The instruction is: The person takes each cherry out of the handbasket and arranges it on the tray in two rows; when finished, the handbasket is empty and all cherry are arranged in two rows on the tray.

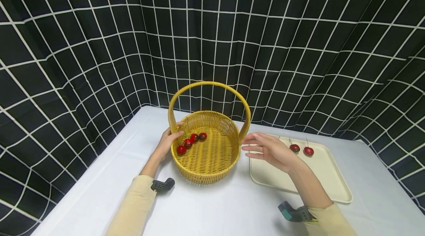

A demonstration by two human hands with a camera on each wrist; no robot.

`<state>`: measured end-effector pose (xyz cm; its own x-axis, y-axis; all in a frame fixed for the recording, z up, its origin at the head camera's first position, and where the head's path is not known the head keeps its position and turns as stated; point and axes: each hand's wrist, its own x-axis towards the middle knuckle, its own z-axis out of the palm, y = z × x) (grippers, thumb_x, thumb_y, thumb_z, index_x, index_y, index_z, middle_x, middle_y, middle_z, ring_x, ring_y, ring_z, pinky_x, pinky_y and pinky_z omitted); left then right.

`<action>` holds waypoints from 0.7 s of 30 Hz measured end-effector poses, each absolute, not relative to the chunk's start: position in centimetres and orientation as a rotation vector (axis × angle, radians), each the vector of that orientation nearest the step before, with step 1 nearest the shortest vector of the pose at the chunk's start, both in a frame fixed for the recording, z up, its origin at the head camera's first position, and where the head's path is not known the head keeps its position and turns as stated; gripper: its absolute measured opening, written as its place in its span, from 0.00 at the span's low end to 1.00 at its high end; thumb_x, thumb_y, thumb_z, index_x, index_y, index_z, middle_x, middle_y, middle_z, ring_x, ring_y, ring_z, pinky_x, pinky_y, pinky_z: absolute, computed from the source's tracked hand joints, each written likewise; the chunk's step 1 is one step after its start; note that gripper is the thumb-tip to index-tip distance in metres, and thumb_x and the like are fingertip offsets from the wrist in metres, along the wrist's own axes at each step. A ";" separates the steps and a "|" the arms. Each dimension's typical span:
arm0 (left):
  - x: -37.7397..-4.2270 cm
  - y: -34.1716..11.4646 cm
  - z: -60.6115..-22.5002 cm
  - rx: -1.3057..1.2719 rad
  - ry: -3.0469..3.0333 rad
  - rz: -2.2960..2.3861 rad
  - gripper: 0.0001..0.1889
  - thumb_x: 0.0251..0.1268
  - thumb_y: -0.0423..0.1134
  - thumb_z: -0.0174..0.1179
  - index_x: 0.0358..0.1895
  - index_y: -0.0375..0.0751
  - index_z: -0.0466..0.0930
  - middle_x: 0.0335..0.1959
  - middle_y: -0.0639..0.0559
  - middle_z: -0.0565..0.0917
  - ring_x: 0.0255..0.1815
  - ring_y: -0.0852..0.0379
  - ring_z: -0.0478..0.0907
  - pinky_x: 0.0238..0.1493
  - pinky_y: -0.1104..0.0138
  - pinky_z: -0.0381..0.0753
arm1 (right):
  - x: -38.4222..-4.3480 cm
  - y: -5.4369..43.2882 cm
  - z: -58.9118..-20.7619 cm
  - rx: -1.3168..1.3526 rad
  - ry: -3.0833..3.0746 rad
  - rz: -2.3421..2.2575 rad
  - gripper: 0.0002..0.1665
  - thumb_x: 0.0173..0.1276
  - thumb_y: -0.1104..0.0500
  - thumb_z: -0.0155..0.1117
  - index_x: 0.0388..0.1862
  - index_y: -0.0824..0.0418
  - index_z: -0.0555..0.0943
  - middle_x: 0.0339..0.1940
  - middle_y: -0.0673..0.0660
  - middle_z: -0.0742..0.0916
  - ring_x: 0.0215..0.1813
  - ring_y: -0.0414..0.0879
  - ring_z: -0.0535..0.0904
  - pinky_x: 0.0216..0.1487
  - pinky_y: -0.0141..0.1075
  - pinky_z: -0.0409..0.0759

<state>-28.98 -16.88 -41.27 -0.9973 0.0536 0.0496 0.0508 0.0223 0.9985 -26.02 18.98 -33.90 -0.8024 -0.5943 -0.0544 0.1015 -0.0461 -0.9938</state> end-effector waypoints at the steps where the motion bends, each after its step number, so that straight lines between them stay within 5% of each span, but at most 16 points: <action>1: -28.9 -16.9 -41.3 0.114 2.241 2.195 0.25 0.71 0.34 0.49 0.69 0.36 0.61 0.71 0.37 0.60 0.71 0.42 0.55 0.70 0.51 0.50 | -26.1 18.6 -33.9 -0.523 1.756 -1.896 0.21 0.78 0.55 0.46 0.57 0.71 0.71 0.58 0.67 0.77 0.58 0.55 0.75 0.57 0.48 0.74; 11: -28.8 -16.8 -41.3 0.103 2.203 2.231 0.24 0.72 0.33 0.49 0.69 0.35 0.62 0.70 0.36 0.61 0.70 0.42 0.57 0.70 0.52 0.51 | -27.2 14.7 -34.6 -0.467 1.757 -1.876 0.20 0.77 0.57 0.47 0.58 0.70 0.69 0.50 0.62 0.81 0.55 0.57 0.76 0.59 0.50 0.73; 21: -29.0 -17.0 -41.4 0.156 2.239 2.237 0.23 0.71 0.32 0.50 0.67 0.33 0.63 0.69 0.36 0.62 0.70 0.42 0.57 0.69 0.52 0.52 | -29.0 11.4 -35.6 -0.346 1.747 -1.913 0.32 0.78 0.52 0.45 0.70 0.71 0.57 0.62 0.70 0.71 0.62 0.62 0.70 0.62 0.47 0.70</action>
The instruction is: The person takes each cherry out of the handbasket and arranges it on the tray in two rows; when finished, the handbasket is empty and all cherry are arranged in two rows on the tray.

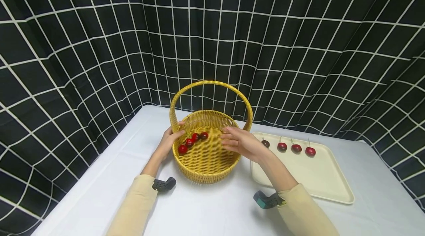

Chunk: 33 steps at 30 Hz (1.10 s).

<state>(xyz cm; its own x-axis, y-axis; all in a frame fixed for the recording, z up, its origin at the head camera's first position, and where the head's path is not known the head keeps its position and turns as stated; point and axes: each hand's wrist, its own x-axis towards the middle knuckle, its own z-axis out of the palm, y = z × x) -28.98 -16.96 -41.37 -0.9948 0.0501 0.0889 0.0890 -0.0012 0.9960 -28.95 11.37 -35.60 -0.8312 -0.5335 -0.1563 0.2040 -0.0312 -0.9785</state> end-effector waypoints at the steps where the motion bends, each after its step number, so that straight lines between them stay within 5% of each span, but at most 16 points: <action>1: -29.0 -17.0 -41.4 -0.155 -2.203 -2.197 0.23 0.71 0.32 0.50 0.67 0.33 0.63 0.69 0.36 0.62 0.70 0.42 0.57 0.69 0.52 0.52 | -29.1 11.0 -35.7 -0.331 1.756 -1.916 0.32 0.78 0.51 0.45 0.71 0.70 0.56 0.64 0.70 0.70 0.63 0.62 0.69 0.62 0.47 0.69; 7: -29.1 -17.0 -41.5 -0.135 -2.215 -2.196 0.24 0.70 0.32 0.50 0.68 0.33 0.63 0.70 0.37 0.62 0.70 0.43 0.57 0.69 0.52 0.52 | -30.1 9.0 -36.3 -0.202 1.760 -1.980 0.32 0.78 0.52 0.44 0.72 0.69 0.54 0.67 0.72 0.65 0.68 0.65 0.61 0.65 0.49 0.65; 33: -29.2 -17.1 -41.6 -0.163 -2.202 -2.210 0.24 0.70 0.33 0.51 0.67 0.34 0.64 0.69 0.36 0.63 0.70 0.43 0.58 0.69 0.52 0.53 | -33.6 5.3 -37.7 0.091 1.953 -2.007 0.36 0.76 0.47 0.48 0.72 0.67 0.56 0.64 0.70 0.70 0.64 0.62 0.67 0.62 0.46 0.70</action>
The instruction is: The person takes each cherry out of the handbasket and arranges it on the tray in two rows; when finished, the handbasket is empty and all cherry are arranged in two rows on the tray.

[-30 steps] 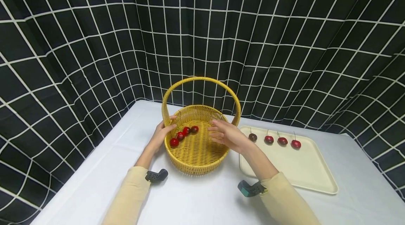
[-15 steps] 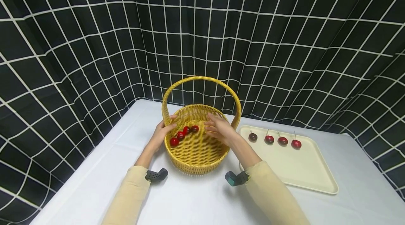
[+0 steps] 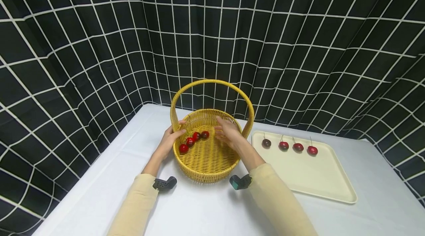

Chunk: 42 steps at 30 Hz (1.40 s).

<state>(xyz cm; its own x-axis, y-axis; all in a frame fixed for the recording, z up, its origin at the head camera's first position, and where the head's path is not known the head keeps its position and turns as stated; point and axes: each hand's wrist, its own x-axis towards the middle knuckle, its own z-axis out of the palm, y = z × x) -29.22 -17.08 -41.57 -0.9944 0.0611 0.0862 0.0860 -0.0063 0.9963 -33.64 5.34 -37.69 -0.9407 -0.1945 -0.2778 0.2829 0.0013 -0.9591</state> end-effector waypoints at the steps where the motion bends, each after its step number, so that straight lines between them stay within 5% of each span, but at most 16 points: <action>1: -29.2 -17.1 -41.6 -0.162 -2.198 -2.213 0.24 0.70 0.33 0.51 0.67 0.34 0.64 0.69 0.36 0.63 0.69 0.43 0.58 0.69 0.52 0.53 | -33.7 5.3 -37.7 0.093 1.963 -2.002 0.36 0.76 0.47 0.48 0.72 0.67 0.55 0.64 0.70 0.70 0.64 0.63 0.67 0.62 0.47 0.70; 17: -29.0 -16.9 -41.5 -0.161 -2.192 -2.220 0.24 0.70 0.33 0.50 0.68 0.34 0.62 0.70 0.37 0.62 0.70 0.43 0.56 0.69 0.52 0.52 | -34.3 4.1 -38.5 0.147 2.007 -1.927 0.35 0.76 0.47 0.47 0.71 0.68 0.57 0.65 0.70 0.70 0.65 0.64 0.66 0.63 0.50 0.68; 28: -29.0 -16.8 -41.3 -0.169 -2.209 -2.223 0.24 0.71 0.33 0.49 0.69 0.33 0.62 0.71 0.37 0.60 0.71 0.43 0.55 0.69 0.50 0.52 | -34.5 3.7 -39.2 -0.115 2.050 -1.678 0.33 0.78 0.45 0.40 0.74 0.61 0.57 0.71 0.64 0.66 0.73 0.62 0.53 0.68 0.52 0.58; 42: -29.0 -17.0 -41.2 -0.155 -2.228 -2.209 0.24 0.71 0.34 0.50 0.69 0.35 0.62 0.71 0.38 0.60 0.71 0.43 0.55 0.69 0.50 0.52 | -34.3 3.4 -39.9 -0.232 2.184 -1.528 0.29 0.78 0.47 0.40 0.67 0.63 0.68 0.61 0.63 0.77 0.66 0.58 0.67 0.63 0.50 0.67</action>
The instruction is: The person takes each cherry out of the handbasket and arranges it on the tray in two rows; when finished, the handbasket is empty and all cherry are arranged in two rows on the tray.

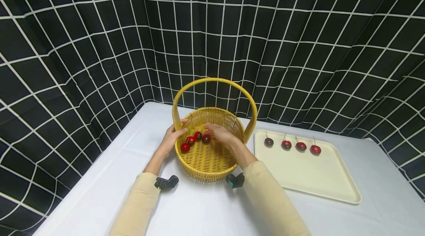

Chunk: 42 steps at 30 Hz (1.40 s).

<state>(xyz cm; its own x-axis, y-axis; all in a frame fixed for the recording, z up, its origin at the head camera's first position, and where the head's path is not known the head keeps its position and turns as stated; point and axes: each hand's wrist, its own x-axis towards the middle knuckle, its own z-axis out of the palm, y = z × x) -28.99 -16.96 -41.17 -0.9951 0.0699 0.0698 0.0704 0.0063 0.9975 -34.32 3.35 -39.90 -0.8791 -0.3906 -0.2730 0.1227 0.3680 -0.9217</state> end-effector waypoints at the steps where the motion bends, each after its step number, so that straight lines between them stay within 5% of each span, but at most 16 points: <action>1: -29.0 -17.0 -41.2 -0.154 -2.231 -2.208 0.24 0.71 0.34 0.50 0.69 0.35 0.62 0.71 0.38 0.60 0.71 0.43 0.55 0.69 0.50 0.52 | -34.2 3.4 -39.9 -0.245 2.184 -1.518 0.28 0.78 0.47 0.40 0.67 0.63 0.68 0.60 0.63 0.77 0.65 0.58 0.68 0.62 0.50 0.67; 17: -29.0 -17.0 -41.2 -0.163 -2.220 -2.204 0.24 0.70 0.33 0.50 0.68 0.33 0.62 0.70 0.36 0.61 0.71 0.42 0.56 0.69 0.50 0.52 | -33.4 3.6 -39.6 -0.301 2.213 -1.483 0.27 0.78 0.49 0.44 0.66 0.64 0.68 0.53 0.64 0.81 0.56 0.55 0.75 0.56 0.46 0.73; 23: -29.0 -17.0 -41.3 -0.167 -2.229 -2.215 0.25 0.71 0.34 0.49 0.69 0.34 0.61 0.71 0.37 0.60 0.71 0.42 0.56 0.69 0.50 0.53 | -33.5 3.8 -39.8 -0.198 2.212 -1.660 0.23 0.77 0.52 0.48 0.62 0.65 0.64 0.40 0.61 0.76 0.36 0.47 0.72 0.36 0.37 0.76; 28: -28.9 -17.0 -41.3 -0.179 -2.231 -2.202 0.25 0.71 0.34 0.49 0.69 0.35 0.62 0.71 0.37 0.60 0.71 0.42 0.55 0.69 0.49 0.52 | -33.4 4.1 -39.8 -0.069 2.260 -1.630 0.25 0.76 0.52 0.49 0.62 0.68 0.61 0.29 0.56 0.72 0.28 0.44 0.69 0.33 0.36 0.79; 35: -28.9 -17.0 -41.2 -0.172 -2.232 -2.204 0.25 0.71 0.34 0.50 0.69 0.34 0.62 0.71 0.37 0.60 0.71 0.42 0.56 0.69 0.50 0.53 | -33.2 4.1 -39.9 0.004 2.340 -1.423 0.20 0.73 0.49 0.54 0.38 0.67 0.78 0.25 0.53 0.77 0.24 0.41 0.72 0.27 0.32 0.78; 42: -29.0 -17.0 -41.1 -0.165 -2.227 -2.196 0.24 0.70 0.33 0.50 0.68 0.34 0.62 0.70 0.37 0.61 0.71 0.43 0.56 0.69 0.50 0.52 | -33.0 4.1 -40.1 -0.236 2.471 -1.177 0.17 0.72 0.51 0.56 0.37 0.64 0.81 0.25 0.53 0.78 0.26 0.42 0.72 0.27 0.30 0.73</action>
